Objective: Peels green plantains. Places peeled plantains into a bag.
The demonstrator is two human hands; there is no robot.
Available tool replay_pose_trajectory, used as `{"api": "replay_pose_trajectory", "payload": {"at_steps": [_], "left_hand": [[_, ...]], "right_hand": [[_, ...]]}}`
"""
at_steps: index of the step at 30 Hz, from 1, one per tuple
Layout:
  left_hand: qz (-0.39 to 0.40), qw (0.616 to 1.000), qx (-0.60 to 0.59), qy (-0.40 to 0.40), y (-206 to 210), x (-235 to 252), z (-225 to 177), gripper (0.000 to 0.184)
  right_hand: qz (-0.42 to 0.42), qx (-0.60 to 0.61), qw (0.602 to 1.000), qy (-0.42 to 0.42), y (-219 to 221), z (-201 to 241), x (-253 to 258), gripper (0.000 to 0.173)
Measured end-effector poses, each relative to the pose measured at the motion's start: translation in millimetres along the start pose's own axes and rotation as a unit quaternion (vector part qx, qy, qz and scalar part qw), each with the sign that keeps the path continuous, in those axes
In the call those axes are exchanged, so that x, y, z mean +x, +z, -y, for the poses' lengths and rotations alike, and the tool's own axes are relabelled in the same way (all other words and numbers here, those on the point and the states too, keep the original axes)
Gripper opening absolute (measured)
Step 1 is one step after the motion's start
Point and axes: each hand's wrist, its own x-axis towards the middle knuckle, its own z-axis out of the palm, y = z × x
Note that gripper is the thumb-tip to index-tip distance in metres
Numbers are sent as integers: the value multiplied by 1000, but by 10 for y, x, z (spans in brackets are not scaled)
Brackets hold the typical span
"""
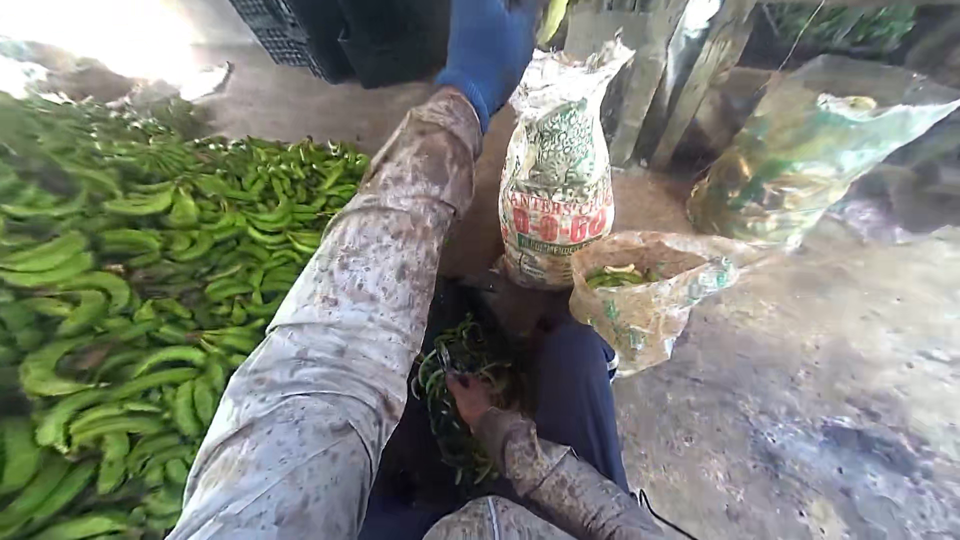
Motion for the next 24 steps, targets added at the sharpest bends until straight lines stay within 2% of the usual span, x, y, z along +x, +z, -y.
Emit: {"api": "replay_pose_trajectory", "payload": {"at_steps": [2,4,5,7,8,10,14,16,19,21,24], "left_hand": [[40,998,45,25,74,-208,67,27],[74,997,9,15,89,-560,322,40],[111,994,1,-3,77,-789,510,46],[179,981,-10,-74,80,-1341,975,48],[199,972,-17,-125,104,-1661,1225,48],[212,952,-38,-216,173,-2370,1680,46],[202,882,-147,-399,361,-3600,2119,45],[164,854,-200,-452,469,-3991,2071,46],[130,821,-244,-500,637,-4421,1908,45],[124,796,-256,-535,714,-4634,1812,42],[144,780,-240,-560,804,-4831,1782,41]], "right_hand": [[-6,50,998,-40,-31,65,-24,51],[-21,86,990,-112,-182,215,-67,44],[-33,73,985,-151,-298,323,-121,43],[-73,-32,969,-234,-613,614,-289,47],[-105,-95,948,-286,-783,766,-358,47],[-189,-205,881,-383,-1129,1177,-455,45],[-316,-366,742,-464,-1739,2475,-378,46],[-344,-425,706,-451,-1920,3173,-228,57],[-345,-522,701,-343,-2079,3817,23,71],[-328,-551,715,-279,-2113,3842,153,64],[-304,-540,747,-239,-1983,3387,62,56]]}}
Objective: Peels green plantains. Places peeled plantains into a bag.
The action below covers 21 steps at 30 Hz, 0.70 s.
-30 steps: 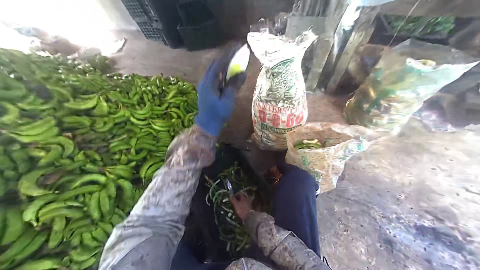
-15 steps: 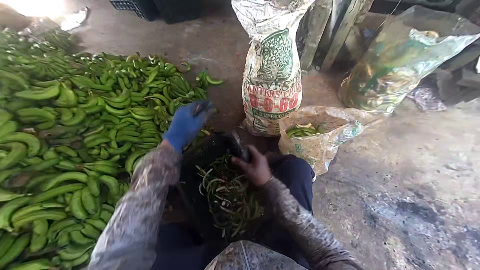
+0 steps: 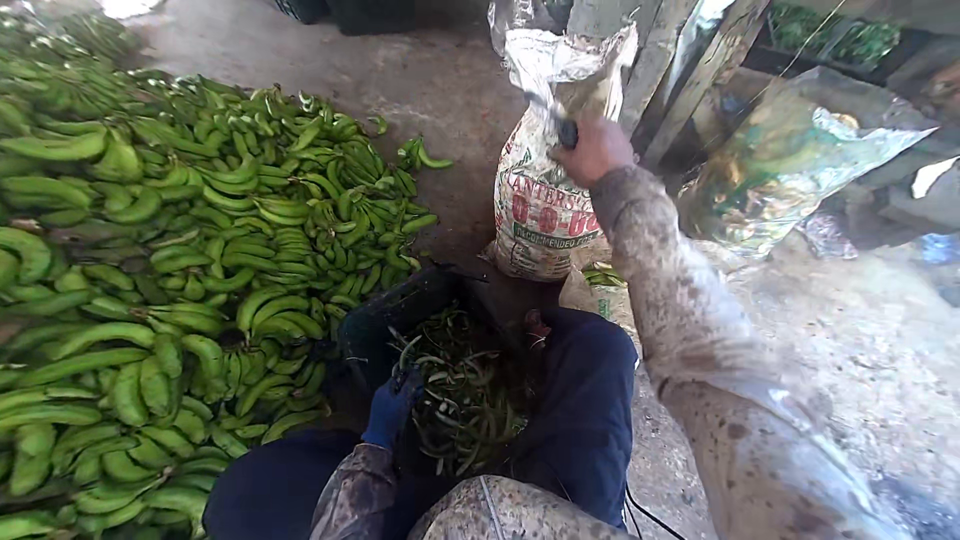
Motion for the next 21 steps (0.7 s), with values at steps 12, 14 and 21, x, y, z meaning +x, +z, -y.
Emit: {"api": "replay_pose_trajectory", "payload": {"at_steps": [12,14,21], "left_hand": [[51,996,34,58,85,-53,52,42],[50,996,32,61,121,-74,93,43],[33,997,-21,60,10,-131,230,46]], "right_hand": [[-150,335,930,-34,632,-291,-1994,27],[-197,407,892,-8,755,-331,-1903,22],[-222,427,876,-32,926,-150,-1721,16]]}}
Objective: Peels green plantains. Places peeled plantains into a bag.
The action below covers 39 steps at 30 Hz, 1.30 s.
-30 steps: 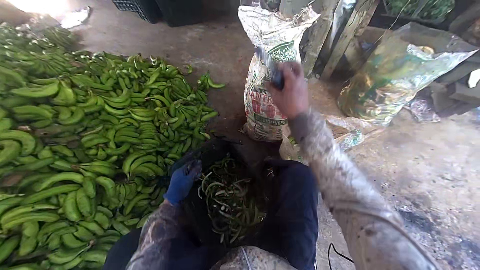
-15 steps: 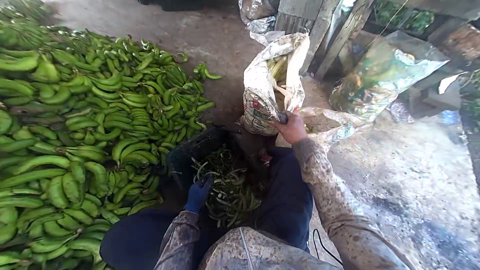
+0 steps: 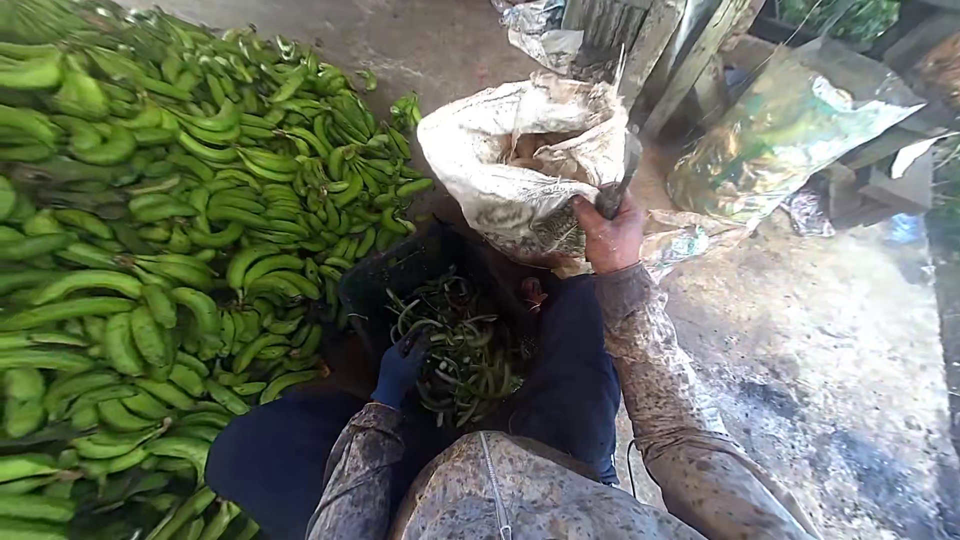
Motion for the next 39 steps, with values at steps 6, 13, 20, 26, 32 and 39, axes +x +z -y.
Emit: {"api": "replay_pose_trajectory", "payload": {"at_steps": [6,13,20,26,32,39], "left_hand": [[-11,1000,-5,-13,-42,7,25,44],[-13,999,1,34,-46,-49,-58,43],[4,983,158,90,-163,-347,-184,51],[2,980,190,59,-247,-442,-7,51],[2,978,204,50,-193,-377,19,47],[40,980,187,52,-56,-650,-288,39]], "right_hand": [[-74,-8,997,24,-107,33,275,29],[-25,-94,995,26,-9,169,617,42],[20,-220,971,85,102,278,327,42],[81,-270,958,46,-44,644,221,35],[134,-301,940,-84,-137,389,164,31],[317,-364,875,46,16,1052,112,47]]}}
